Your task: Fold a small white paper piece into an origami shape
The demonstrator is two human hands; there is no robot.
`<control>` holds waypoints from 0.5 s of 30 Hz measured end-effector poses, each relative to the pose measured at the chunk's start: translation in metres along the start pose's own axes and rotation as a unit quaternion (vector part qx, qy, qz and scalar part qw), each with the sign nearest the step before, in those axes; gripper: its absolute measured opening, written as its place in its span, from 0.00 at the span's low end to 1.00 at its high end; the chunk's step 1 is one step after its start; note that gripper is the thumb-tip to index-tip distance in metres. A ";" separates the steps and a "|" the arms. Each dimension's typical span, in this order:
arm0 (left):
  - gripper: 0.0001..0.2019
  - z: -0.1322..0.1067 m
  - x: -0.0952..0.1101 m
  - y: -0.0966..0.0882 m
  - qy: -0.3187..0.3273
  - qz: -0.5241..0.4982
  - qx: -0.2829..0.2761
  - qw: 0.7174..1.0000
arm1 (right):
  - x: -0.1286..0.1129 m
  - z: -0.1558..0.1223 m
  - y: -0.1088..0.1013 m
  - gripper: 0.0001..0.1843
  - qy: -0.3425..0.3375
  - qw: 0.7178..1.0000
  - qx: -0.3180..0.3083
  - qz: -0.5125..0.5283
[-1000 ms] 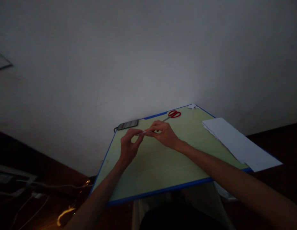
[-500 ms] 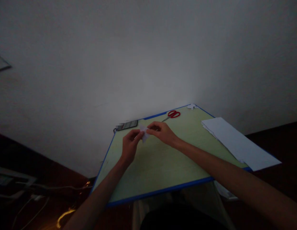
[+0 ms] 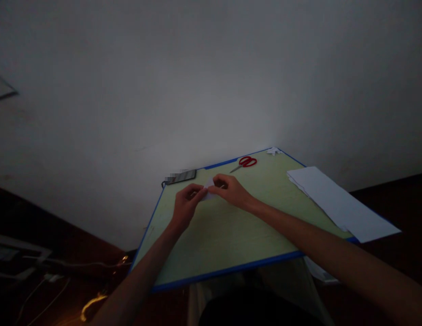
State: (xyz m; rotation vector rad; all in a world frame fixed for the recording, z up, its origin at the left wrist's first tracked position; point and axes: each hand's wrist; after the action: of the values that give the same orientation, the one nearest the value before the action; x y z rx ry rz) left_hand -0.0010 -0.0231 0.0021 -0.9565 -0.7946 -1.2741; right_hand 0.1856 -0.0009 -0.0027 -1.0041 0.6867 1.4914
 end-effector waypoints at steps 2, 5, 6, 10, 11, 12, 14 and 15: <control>0.12 -0.001 0.002 -0.001 0.025 0.046 -0.015 0.999 | 0.000 -0.001 -0.002 0.11 -0.033 0.998 0.007 -0.057; 0.12 -0.003 0.007 -0.003 0.080 0.130 -0.036 0.988 | 0.002 -0.001 -0.005 0.06 -0.073 0.988 -0.004 -0.133; 0.12 -0.003 0.008 -0.004 0.100 0.154 -0.041 0.982 | 0.002 -0.001 -0.005 0.04 -0.079 0.986 -0.013 -0.146; 0.11 -0.004 0.012 -0.005 0.153 0.209 -0.047 0.965 | 0.002 -0.002 -0.005 0.03 -0.075 0.983 -0.032 -0.163; 0.11 -0.005 0.012 -0.005 0.154 0.211 -0.048 0.964 | 0.002 -0.002 -0.005 0.03 -0.072 0.983 -0.032 -0.164; 0.10 -0.004 0.012 -0.005 0.151 0.210 -0.049 0.965 | 0.001 -0.001 -0.005 0.03 -0.070 0.984 -0.033 -0.163; 0.09 -0.004 0.012 -0.005 0.140 0.201 -0.047 0.968 | 0.000 -0.001 -0.004 0.03 -0.070 0.984 -0.035 -0.159; 0.08 -0.003 0.011 -0.005 0.134 0.196 -0.044 0.970 | -0.001 -0.001 -0.005 0.03 -0.071 0.984 -0.035 -0.157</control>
State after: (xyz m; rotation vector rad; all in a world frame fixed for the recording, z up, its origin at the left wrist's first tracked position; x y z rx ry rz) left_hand -0.0046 -0.0309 0.0115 -0.9322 -0.3188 -1.0675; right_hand 0.1902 -0.0012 -0.0016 -0.9972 0.3562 1.3001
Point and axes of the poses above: each hand's wrist, its own z-axis towards the middle knuckle, its own y-axis out of the palm, x = y × z, and after that the axes turned 4 degrees about x, right-handed
